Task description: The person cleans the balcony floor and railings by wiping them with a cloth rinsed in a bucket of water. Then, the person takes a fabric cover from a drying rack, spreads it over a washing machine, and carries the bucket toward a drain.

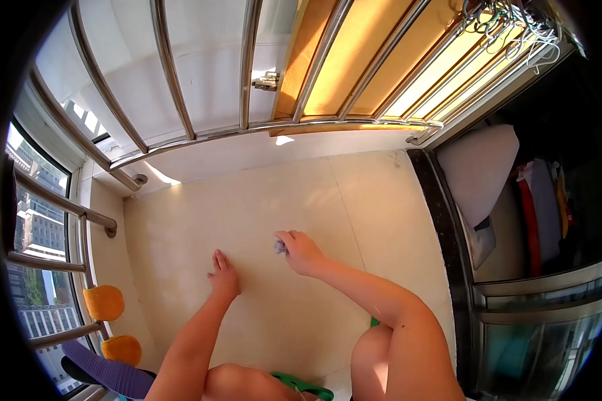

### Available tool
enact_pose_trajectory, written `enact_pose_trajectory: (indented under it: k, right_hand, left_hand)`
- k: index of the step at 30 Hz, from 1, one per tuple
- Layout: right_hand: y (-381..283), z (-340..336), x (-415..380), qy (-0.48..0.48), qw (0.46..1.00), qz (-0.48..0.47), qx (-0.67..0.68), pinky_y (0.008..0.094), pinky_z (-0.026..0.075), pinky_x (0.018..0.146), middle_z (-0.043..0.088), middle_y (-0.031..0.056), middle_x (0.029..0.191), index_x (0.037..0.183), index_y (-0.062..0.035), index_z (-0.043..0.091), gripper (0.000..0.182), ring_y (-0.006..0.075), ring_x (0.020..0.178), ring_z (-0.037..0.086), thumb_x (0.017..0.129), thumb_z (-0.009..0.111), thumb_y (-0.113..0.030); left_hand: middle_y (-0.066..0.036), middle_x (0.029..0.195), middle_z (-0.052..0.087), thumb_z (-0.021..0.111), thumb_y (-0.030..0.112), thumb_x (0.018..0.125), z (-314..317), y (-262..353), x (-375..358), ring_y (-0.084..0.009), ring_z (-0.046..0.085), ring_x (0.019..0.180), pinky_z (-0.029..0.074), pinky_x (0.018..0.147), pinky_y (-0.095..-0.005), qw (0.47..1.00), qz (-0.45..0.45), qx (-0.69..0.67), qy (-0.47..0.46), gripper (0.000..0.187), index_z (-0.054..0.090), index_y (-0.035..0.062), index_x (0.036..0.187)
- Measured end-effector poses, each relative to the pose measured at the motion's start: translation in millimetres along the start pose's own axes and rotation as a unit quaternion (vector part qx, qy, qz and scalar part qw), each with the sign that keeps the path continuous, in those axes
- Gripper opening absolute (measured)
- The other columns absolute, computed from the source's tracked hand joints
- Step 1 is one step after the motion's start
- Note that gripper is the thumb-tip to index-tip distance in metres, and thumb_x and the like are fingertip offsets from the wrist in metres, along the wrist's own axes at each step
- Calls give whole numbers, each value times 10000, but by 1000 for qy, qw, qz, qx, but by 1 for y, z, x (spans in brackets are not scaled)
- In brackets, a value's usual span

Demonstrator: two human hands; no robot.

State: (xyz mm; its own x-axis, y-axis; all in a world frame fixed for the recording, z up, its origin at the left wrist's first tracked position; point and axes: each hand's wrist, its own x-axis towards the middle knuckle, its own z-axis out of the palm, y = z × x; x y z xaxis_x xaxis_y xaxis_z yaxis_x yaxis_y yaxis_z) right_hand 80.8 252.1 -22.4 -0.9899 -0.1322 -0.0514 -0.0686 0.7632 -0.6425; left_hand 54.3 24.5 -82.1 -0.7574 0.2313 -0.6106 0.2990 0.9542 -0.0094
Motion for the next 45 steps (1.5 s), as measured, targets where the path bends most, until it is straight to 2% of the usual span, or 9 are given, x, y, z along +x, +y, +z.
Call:
enact_pose_trajectory:
  k: [11,15,18,23,26,29,35,38,45]
  right_hand:
    - [21,97,108,120,969,-213,-17,402,322,1041,491,43,1350,1154,-137,618,363,230,1305,386,826,490,-51]
    - [163,-7,125,312,937,15,-159,478,333,993,504,45,1330,1149,-164,630,415,360,1235,400,767,549,-25]
    - [217,-66,93,305,906,223,-190,415,431,938,507,76,1297,1162,-149,623,501,317,1106,482,732,505,81]
    - [100,-11,44,258,964,-54,-44,391,437,905,551,87,1225,1116,-109,628,496,311,1057,497,664,561,86]
    - [22,90,-51,23,978,-207,-11,391,395,964,547,10,1276,1104,-165,652,317,241,1202,470,820,518,-124]
    - [62,82,-73,59,971,-213,-93,389,381,968,536,-7,1297,1120,-183,649,319,223,1232,456,837,506,-154]
    - [250,-49,-31,318,913,201,-158,362,418,975,529,94,1292,1147,-53,610,510,322,1160,482,698,480,150]
    - [132,-30,-15,295,951,78,-57,347,420,975,540,91,1274,1131,-51,618,515,315,1156,481,676,482,150]
    - [-86,167,-95,-108,914,-389,26,383,388,980,468,-6,1374,1145,-146,607,326,195,1285,409,824,547,-154]
  left_hand:
    - [-192,1534,41,871,216,554,-21,-11,-26,-314,98,1425,364,1003,-574,1000,17,15,13,1164,152,-42,1432]
    - [-196,1532,33,866,182,556,-19,-12,-27,-328,100,1421,364,1007,-569,999,32,-12,40,1144,160,-44,1427]
    - [-182,1535,27,864,176,556,-18,-13,-36,-315,104,1422,356,1018,-562,1000,12,-1,27,1136,168,-41,1427]
    - [-151,1538,67,860,192,561,-19,-9,-29,-292,122,1422,333,1041,-552,1000,5,1,24,1121,185,-6,1434]
    - [-144,1534,108,846,197,586,-13,-24,-51,-298,144,1416,309,1068,-519,998,6,-49,25,1079,205,28,1438]
    - [-155,1520,157,804,169,664,7,-40,-65,-318,171,1405,285,1096,-463,990,25,-124,69,967,231,59,1436]
    - [-167,1356,408,680,121,822,32,-60,-108,-311,398,1259,389,993,-392,936,-8,-244,253,599,388,21,1334]
    - [-70,834,577,539,99,914,29,-84,-110,-217,527,762,425,708,-348,861,-63,-302,405,124,569,-10,862]
    - [-91,911,585,503,139,918,58,-119,-119,-199,538,829,429,776,-307,708,-250,-510,418,167,582,-5,950]
